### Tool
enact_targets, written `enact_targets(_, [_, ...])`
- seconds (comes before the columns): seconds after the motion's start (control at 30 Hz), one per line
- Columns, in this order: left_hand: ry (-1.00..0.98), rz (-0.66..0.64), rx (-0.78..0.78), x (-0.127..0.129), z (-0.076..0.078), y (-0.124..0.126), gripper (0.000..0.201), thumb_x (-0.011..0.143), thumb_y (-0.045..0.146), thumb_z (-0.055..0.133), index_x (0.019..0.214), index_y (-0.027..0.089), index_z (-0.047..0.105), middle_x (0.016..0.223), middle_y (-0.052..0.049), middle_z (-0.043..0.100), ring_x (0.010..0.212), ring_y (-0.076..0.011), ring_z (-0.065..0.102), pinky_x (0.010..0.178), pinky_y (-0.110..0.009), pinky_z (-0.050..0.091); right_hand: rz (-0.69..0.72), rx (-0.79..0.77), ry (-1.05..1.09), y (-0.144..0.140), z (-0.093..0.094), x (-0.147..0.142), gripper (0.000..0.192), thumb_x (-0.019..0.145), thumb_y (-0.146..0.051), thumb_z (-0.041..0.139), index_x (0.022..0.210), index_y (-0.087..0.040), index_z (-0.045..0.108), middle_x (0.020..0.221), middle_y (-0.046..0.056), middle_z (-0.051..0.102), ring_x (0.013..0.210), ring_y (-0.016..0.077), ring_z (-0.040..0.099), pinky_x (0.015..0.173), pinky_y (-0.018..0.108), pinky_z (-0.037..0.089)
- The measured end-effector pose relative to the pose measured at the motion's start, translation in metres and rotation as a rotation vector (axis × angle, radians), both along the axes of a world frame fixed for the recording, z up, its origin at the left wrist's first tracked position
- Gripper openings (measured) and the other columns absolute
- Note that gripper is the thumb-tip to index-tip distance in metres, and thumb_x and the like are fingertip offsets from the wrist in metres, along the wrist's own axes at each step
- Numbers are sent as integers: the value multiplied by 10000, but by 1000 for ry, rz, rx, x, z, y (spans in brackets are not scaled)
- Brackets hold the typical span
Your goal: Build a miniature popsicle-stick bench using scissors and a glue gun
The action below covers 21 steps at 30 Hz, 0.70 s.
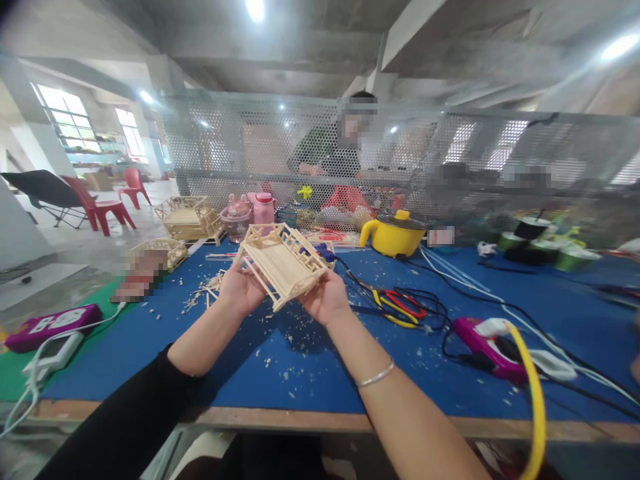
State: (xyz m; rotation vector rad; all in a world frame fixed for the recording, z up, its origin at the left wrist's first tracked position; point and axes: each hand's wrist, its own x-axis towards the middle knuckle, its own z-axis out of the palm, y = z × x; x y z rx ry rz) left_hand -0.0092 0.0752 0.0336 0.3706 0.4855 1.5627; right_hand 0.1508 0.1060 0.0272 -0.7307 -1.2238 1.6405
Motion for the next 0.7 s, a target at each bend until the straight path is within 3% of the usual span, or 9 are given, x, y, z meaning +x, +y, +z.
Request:
enact_targets(0.07, [-106, 71, -2, 2, 3, -8, 661, 905, 580, 117, 952, 134, 601, 878, -118, 670, 868, -176, 659, 766, -291, 552, 0, 72, -53, 2, -2, 1, 463, 723, -380, 424, 1111, -189, 589, 929, 97, 703, 909, 259, 643, 721, 389, 532])
enact_targets(0.17, [-120, 121, 29, 7, 5, -14, 472, 915, 515, 318, 917, 143, 608, 835, -76, 674, 805, -138, 659, 764, -239, 543, -27, 101, -41, 1, -2, 2, 428, 723, -377, 447, 1079, -188, 593, 905, 95, 698, 921, 264, 634, 727, 386, 527])
enact_targets(0.27, [-77, 174, 48, 12, 5, -11, 279, 937, 323, 394, 982, 164, 620, 885, -35, 700, 864, -125, 661, 833, -239, 523, -101, 113, 30, -4, -2, -2, 342, 720, -340, 466, 1014, -202, 573, 952, 73, 679, 940, 243, 622, 756, 361, 519])
enact_targets(0.37, [-66, 213, 19, 12, 4, -4, 295, 948, 267, 366, 1091, 179, 609, 963, -32, 714, 973, -143, 647, 880, -262, 511, -204, 180, 36, -11, -3, -11, 246, 731, -332, 499, 947, -220, 534, 977, 39, 656, 904, 204, 619, 734, 304, 512])
enact_targets(0.47, [-64, 215, -39, 8, 3, -2, 315, 945, 244, 366, 1171, 186, 576, 993, -43, 715, 981, -153, 650, 871, -273, 517, -300, 166, 62, -14, -1, -17, 260, 777, -368, 507, 1002, -237, 511, 973, 17, 656, 877, 183, 626, 690, 269, 511])
enact_targets(0.53, [-51, 155, -62, 9, 2, -3, 321, 941, 252, 375, 1183, 168, 569, 1002, -62, 712, 972, -163, 654, 864, -287, 521, -197, 41, 70, -13, 1, -17, 301, 836, -409, 433, 1054, -222, 525, 937, 38, 678, 880, 196, 641, 690, 288, 520])
enact_targets(0.63, [9, 37, -73, 16, -1, -9, 337, 933, 306, 391, 1128, 125, 598, 995, -97, 708, 946, -191, 661, 856, -326, 523, 109, -183, 50, -9, 4, -12, 446, 895, -457, 292, 1055, -160, 584, 843, 88, 707, 856, 230, 666, 715, 346, 531])
enact_targets(0.7, [82, 22, -35, 22, -5, -11, 336, 916, 337, 424, 1068, 115, 625, 981, -108, 706, 916, -205, 666, 843, -343, 523, 232, -239, 72, -8, 5, -7, 448, 904, -416, 285, 1033, -136, 611, 792, 94, 713, 798, 226, 679, 726, 363, 535])
